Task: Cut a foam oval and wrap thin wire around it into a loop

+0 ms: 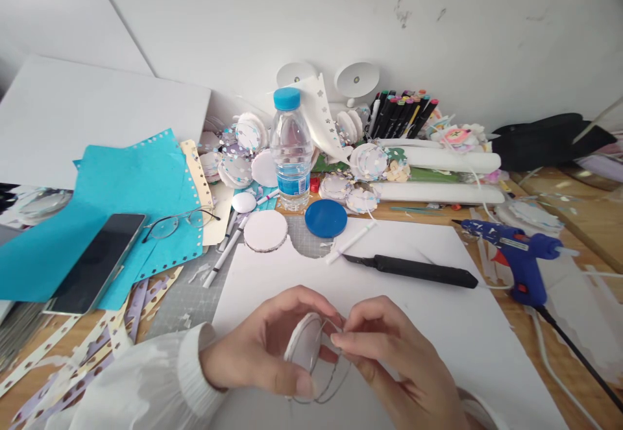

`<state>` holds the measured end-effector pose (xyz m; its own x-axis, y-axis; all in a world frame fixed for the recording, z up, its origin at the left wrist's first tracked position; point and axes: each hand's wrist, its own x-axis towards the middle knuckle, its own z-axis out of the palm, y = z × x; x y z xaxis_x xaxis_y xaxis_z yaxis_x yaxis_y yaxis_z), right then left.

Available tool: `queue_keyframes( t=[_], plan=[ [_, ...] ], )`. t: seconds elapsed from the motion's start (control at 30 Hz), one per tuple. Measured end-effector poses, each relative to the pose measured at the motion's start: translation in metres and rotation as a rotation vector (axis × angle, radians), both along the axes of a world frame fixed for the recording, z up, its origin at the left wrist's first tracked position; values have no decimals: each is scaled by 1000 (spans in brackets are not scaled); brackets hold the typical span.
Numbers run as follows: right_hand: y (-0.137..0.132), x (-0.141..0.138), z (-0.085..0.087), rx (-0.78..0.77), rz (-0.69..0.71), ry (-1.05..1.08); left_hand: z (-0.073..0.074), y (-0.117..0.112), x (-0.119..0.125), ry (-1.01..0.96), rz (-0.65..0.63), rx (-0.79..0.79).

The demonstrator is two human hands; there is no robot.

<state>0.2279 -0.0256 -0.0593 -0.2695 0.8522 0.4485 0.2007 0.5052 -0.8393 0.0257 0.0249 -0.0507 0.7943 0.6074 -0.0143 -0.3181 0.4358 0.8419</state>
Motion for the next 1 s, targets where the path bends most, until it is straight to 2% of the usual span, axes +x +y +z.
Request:
queue_keyframes(
  t=[0.17,0.27,0.33,0.43,0.57,0.67,0.8,1.0],
  plan=[
    [-4,-4,4,-84,-38,57,-2,0,0,-12,-6,10],
    [-4,-5,2,-273,-125,235,-7,2,-2,-48,76,69],
    [-1,-4,-4,-436,-124,359,-9,3,-3,-40,175,160],
    [6,-2,-13,-697,-28,553,-11,3,-3,-12,257,262],
    [11,-6,-10,-971,180,764,-8,-2,-3,-24,204,275],
    [8,-8,-3,-1104,357,784,-2,-6,-6,89,175,396],
    [6,-3,0,-1128,377,664,11,-10,-14,242,178,559],
    [9,-4,2,-955,115,409,24,-25,-24,469,257,777]
  ],
)
